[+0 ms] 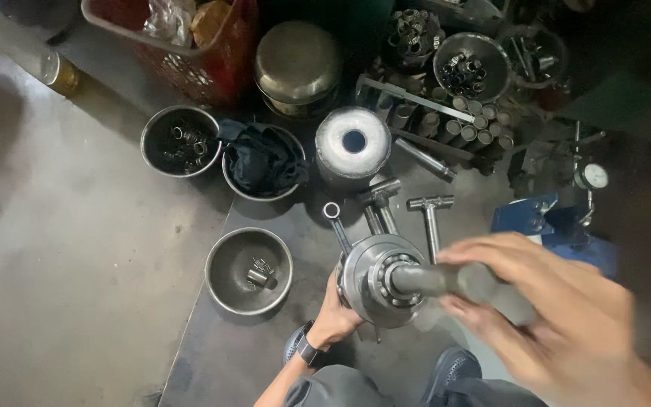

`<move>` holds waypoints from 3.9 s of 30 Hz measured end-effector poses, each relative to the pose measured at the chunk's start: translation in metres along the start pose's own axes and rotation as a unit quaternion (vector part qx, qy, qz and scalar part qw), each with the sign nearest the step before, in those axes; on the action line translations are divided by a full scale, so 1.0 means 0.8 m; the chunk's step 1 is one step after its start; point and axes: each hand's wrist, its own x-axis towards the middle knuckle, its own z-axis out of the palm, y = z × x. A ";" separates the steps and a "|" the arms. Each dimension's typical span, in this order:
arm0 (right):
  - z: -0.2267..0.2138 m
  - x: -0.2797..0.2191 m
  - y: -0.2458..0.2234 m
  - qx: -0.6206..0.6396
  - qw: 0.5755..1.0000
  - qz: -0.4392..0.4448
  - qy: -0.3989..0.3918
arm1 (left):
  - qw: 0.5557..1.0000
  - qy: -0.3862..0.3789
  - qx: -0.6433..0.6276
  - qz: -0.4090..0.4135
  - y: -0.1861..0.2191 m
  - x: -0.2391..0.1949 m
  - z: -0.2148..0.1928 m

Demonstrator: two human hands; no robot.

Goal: The person unpacks new bearings from small boxes on the workshop floor, then uses a socket and hammer to press bearings into a motorcycle crankcase. They fit the crankshaft into the case, position the crankcase cover over it, and wipe parts with a cloth.

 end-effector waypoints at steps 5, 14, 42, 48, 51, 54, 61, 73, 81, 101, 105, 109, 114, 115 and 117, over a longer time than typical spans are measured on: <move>-0.002 -0.005 0.003 0.022 0.999 0.018 -0.025 | 1.000 0.016 0.001 -0.016 -0.036 -0.006 -0.001; 0.000 -0.016 0.010 0.005 1.000 0.017 -0.011 | 0.999 0.015 0.015 -0.035 -0.031 -0.008 -0.004; -0.015 -0.025 0.026 -0.077 0.995 0.040 0.040 | 0.998 -0.005 -0.047 -0.048 -0.046 -0.012 -0.005; -0.008 -0.032 0.047 -0.018 0.996 0.076 0.034 | 0.999 -0.014 0.022 -0.047 -0.053 -0.012 -0.010; -0.018 -0.044 0.051 -0.006 0.988 0.116 0.099 | 0.998 -0.026 -0.034 -0.054 -0.040 -0.013 -0.006; -0.002 -0.028 0.056 -0.028 0.992 0.111 0.050 | 0.994 -0.016 -0.071 -0.076 -0.042 -0.010 -0.005; 0.007 -0.034 0.128 0.065 0.960 0.177 0.206 | 0.996 0.028 -0.031 -0.082 -0.011 0.002 -0.002; 0.271 -0.165 0.485 -0.207 0.905 0.336 -0.162 | 0.917 0.020 -0.370 -0.145 0.145 0.024 0.012; 0.067 0.039 0.144 0.355 0.934 0.035 -0.032 | 0.903 0.007 -0.385 -0.191 0.177 0.033 0.029; 0.157 0.014 0.236 0.378 0.889 0.109 -0.236 | 0.904 -0.050 -0.391 -0.164 0.122 0.006 0.004; 0.152 0.005 0.219 0.167 0.962 0.103 -0.191 | 0.829 -0.088 -0.515 -0.198 0.107 0.008 0.001; 0.138 -0.001 0.211 0.148 0.974 0.082 -0.154 | 0.815 -0.115 -0.533 -0.197 0.104 0.011 -0.002; 0.124 -0.019 0.118 0.090 0.911 0.339 -0.218 | 0.871 0.057 -0.426 -0.236 0.082 0.015 -0.002; 0.134 -0.021 0.102 0.089 0.910 0.343 -0.217 | 0.870 0.054 -0.427 -0.240 0.066 0.013 -0.002; 0.152 -0.023 0.070 0.042 0.987 0.140 -0.059 | 0.905 -0.008 -0.416 -0.091 0.037 0.012 0.001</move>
